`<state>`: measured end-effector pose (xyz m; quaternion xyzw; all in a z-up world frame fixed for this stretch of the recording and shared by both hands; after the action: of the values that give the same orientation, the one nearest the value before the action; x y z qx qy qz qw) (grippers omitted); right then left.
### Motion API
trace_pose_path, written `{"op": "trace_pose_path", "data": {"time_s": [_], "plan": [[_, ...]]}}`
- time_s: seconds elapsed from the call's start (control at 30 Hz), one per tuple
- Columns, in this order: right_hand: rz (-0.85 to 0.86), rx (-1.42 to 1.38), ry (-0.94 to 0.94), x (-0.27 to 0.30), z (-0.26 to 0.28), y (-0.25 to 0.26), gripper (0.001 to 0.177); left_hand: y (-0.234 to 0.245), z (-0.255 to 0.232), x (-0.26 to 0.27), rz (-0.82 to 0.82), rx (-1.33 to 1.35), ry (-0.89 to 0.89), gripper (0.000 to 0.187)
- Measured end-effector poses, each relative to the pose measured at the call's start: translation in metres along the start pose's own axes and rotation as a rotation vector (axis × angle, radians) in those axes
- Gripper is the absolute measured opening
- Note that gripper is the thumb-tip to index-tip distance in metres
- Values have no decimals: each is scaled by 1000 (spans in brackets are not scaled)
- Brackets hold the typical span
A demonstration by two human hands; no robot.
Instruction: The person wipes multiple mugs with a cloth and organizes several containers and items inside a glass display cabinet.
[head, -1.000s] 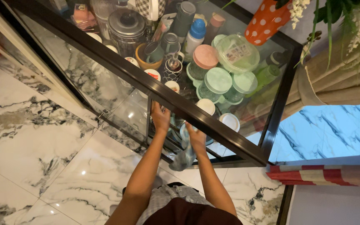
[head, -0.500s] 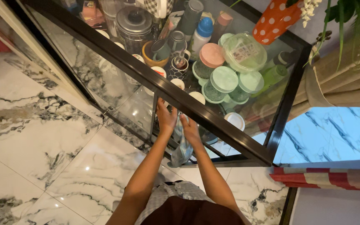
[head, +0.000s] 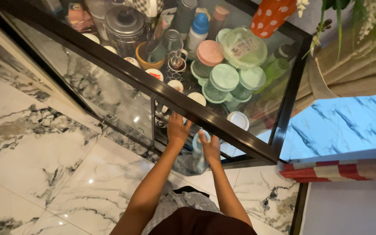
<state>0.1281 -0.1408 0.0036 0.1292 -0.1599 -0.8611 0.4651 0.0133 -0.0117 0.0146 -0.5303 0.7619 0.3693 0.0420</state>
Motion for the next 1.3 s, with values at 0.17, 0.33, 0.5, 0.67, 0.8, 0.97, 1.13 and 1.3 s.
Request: {"op": "trace_pose_path", "data": {"time_s": [0.17, 0.33, 0.5, 0.67, 0.8, 0.97, 1.13, 1.3], "plan": [[-29, -48, -79, 17, -7, 10, 50, -44, 42, -11, 213, 71, 449, 26], [-56, -157, -39, 34, -8, 15, 43, -69, 49, -23, 228, 22, 476, 31], [-23, -275, -176, 36, -12, 14, 41, -69, 41, -21, 224, -48, 489, 37], [32, -38, 84, 0, -8, -4, 41, -26, 2, -14, 156, -136, 262, 43], [-79, 86, 578, -36, 2, -24, 50, 18, -13, -8, -154, -160, -36, 48], [-18, 173, 303, -56, 13, -46, 70, 13, 28, -17, -246, -249, -122, 40], [-266, 1334, 506, -48, 39, -42, 71, 23, 30, -11, -170, -196, -84, 39], [93, 296, 7, -112, 13, -54, 94, 41, 7, -15, -175, 25, 78, 44]]}}
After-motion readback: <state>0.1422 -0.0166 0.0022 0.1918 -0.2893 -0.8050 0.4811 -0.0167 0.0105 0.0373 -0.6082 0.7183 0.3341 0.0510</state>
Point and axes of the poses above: each hand's wrist, its own x-axis away from the middle knuckle, its own y-axis out of the back of the hand, z = x × y, the point moved 3 cm from there along -x, towards the middle knuckle, and after that the axes turned 12 degrees about z, right-handed, at the moved point
